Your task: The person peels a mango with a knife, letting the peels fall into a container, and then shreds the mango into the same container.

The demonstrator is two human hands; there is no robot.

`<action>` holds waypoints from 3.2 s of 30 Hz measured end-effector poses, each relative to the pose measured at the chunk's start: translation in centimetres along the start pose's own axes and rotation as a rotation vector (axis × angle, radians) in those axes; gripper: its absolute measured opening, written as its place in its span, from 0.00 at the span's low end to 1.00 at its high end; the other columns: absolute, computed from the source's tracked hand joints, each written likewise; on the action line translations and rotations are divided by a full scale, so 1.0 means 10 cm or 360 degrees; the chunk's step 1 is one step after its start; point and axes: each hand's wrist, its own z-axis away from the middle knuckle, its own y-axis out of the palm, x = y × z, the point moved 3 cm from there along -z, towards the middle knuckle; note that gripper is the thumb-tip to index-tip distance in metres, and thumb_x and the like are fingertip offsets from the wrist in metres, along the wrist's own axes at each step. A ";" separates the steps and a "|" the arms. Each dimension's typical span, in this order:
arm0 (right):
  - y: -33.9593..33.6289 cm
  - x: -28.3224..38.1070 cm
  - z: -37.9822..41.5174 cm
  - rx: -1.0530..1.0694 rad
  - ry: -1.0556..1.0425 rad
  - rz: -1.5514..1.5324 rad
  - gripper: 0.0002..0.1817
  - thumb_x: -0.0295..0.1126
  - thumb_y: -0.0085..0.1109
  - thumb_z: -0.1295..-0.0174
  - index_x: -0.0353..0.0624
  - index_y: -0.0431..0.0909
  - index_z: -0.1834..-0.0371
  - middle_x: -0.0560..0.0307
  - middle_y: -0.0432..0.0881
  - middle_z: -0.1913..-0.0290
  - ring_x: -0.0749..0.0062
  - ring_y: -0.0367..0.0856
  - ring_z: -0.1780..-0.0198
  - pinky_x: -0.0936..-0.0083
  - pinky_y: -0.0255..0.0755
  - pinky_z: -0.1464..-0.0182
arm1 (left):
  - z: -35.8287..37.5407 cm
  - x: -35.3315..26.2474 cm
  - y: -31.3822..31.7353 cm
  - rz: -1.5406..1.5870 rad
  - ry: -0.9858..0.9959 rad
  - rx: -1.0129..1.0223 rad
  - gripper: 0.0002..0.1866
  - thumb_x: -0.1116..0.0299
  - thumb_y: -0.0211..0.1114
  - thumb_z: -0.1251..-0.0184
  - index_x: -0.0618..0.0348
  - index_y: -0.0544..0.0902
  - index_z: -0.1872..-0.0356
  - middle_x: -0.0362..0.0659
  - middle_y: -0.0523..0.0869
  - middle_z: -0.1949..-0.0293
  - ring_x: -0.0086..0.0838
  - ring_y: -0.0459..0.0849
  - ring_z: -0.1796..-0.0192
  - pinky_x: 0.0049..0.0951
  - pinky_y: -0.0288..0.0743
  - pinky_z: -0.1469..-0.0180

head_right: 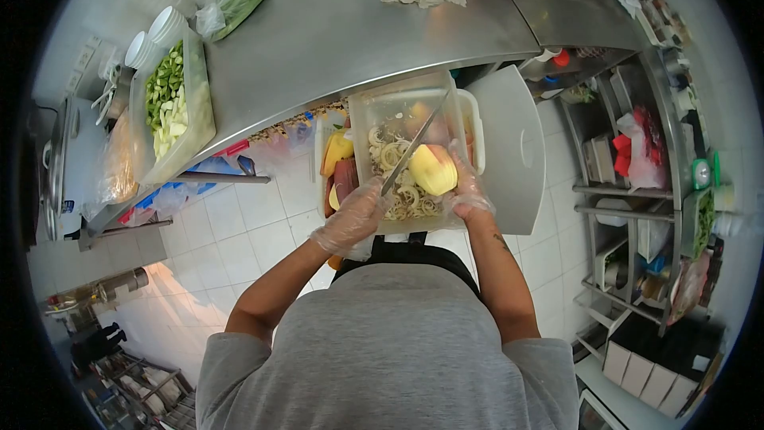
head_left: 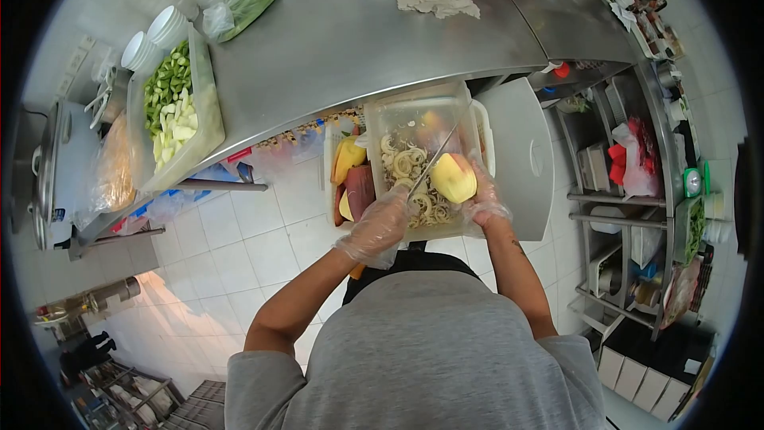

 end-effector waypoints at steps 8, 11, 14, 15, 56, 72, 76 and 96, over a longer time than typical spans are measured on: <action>0.24 0.07 0.30 0.0562 -0.0309 0.0770 0.35 0.47 0.60 0.36 0.43 0.61 0.29 0.53 0.74 0.40 0.65 0.76 0.42 0.67 0.76 0.45 | 0.07 -0.02 0.08 -0.0142 0.0062 -0.0089 0.09 0.79 0.51 0.38 0.67 0.70 0.57 0.62 0.78 0.67 0.57 0.79 0.59 0.46 0.72 0.56; 0.15 0.04 0.17 0.0552 -0.0289 0.0454 0.41 0.50 0.62 0.40 0.41 0.59 0.28 0.53 0.77 0.44 0.64 0.80 0.50 0.64 0.78 0.56 | 0.06 -0.11 -0.01 -0.0121 0.0091 -0.0050 0.09 0.80 0.50 0.38 0.67 0.71 0.57 0.61 0.78 0.68 0.55 0.79 0.60 0.44 0.72 0.57; 0.07 -0.08 0.10 0.0296 -0.0139 0.0091 0.43 0.47 0.65 0.42 0.41 0.58 0.28 0.52 0.78 0.45 0.64 0.79 0.50 0.64 0.78 0.57 | 0.06 -0.15 -0.07 -0.0110 0.0118 -0.0069 0.08 0.80 0.50 0.38 0.66 0.71 0.58 0.60 0.78 0.68 0.54 0.79 0.61 0.44 0.72 0.57; 0.13 -0.08 0.15 0.0369 -0.0160 0.0110 0.42 0.46 0.65 0.42 0.40 0.58 0.28 0.52 0.78 0.46 0.64 0.80 0.51 0.65 0.79 0.58 | 0.06 -0.10 -0.04 -0.0083 0.0159 -0.0113 0.08 0.81 0.50 0.38 0.66 0.71 0.59 0.60 0.78 0.68 0.54 0.79 0.60 0.44 0.72 0.57; 0.16 0.20 0.22 0.0501 -0.0276 0.0434 0.34 0.39 0.62 0.48 0.32 0.68 0.39 0.54 0.79 0.57 0.72 0.81 0.60 0.76 0.77 0.59 | -0.01 -0.17 -0.17 -0.0455 -0.0001 0.0054 0.09 0.80 0.51 0.41 0.68 0.69 0.59 0.62 0.81 0.67 0.57 0.82 0.60 0.50 0.73 0.58; 0.36 0.27 0.21 0.0543 -0.0363 0.0473 0.36 0.37 0.63 0.49 0.33 0.66 0.36 0.55 0.79 0.59 0.75 0.80 0.67 0.81 0.74 0.75 | 0.37 -0.37 -0.39 -0.0545 -0.0036 0.0177 0.13 0.82 0.51 0.41 0.69 0.71 0.54 0.61 0.80 0.59 0.56 0.80 0.54 0.48 0.73 0.53; 0.37 0.25 0.20 0.0518 -0.0401 0.0467 0.36 0.36 0.63 0.49 0.32 0.66 0.36 0.54 0.79 0.59 0.75 0.80 0.67 0.80 0.73 0.77 | 0.36 -0.33 -0.34 -0.0482 -0.0059 0.0147 0.13 0.83 0.52 0.42 0.69 0.71 0.55 0.61 0.80 0.59 0.56 0.81 0.54 0.48 0.74 0.54; 0.06 0.32 0.15 0.0523 -0.0243 0.0325 0.40 0.42 0.64 0.46 0.36 0.62 0.32 0.51 0.78 0.47 0.65 0.79 0.47 0.68 0.79 0.52 | -0.25 -0.17 -0.24 -0.0348 -0.0055 0.0124 0.09 0.77 0.52 0.39 0.69 0.70 0.58 0.63 0.81 0.64 0.58 0.81 0.56 0.49 0.71 0.53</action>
